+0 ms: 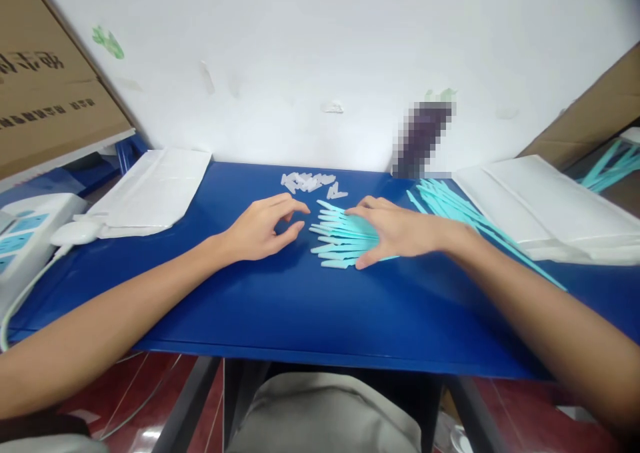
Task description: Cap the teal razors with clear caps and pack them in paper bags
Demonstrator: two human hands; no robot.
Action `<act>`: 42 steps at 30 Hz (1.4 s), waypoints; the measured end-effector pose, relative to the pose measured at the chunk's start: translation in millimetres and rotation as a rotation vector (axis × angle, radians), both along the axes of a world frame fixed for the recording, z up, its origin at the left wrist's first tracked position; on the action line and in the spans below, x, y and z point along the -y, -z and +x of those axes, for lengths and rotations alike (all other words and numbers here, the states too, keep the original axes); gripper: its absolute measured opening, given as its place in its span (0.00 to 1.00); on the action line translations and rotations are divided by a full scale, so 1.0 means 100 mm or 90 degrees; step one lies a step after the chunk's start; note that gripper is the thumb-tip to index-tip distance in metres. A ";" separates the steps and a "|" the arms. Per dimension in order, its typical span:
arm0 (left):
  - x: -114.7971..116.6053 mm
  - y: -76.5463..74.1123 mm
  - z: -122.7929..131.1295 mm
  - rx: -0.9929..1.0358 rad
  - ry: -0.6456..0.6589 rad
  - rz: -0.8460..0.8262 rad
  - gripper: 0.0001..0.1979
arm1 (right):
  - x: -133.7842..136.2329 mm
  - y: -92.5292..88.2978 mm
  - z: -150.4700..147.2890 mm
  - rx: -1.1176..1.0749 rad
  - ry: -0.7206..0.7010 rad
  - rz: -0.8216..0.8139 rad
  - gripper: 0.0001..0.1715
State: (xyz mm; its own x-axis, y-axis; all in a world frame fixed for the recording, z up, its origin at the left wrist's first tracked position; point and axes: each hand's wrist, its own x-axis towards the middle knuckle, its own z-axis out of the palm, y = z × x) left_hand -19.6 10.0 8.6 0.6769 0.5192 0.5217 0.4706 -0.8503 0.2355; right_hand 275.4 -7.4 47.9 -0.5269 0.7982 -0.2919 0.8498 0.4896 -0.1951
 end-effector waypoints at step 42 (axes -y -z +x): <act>0.22 -0.35 0.77 0.310 0.140 -0.228 0.24 | 0.26 0.49 -0.63 -0.736 0.108 0.023 0.18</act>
State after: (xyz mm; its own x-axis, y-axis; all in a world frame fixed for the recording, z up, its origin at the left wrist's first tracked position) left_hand 57.0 -11.8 43.6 0.5172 0.5938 0.6163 0.0612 -0.7440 0.6654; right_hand 212.7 -33.8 -0.9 -0.3501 0.8817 0.3163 0.2300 0.4083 -0.8834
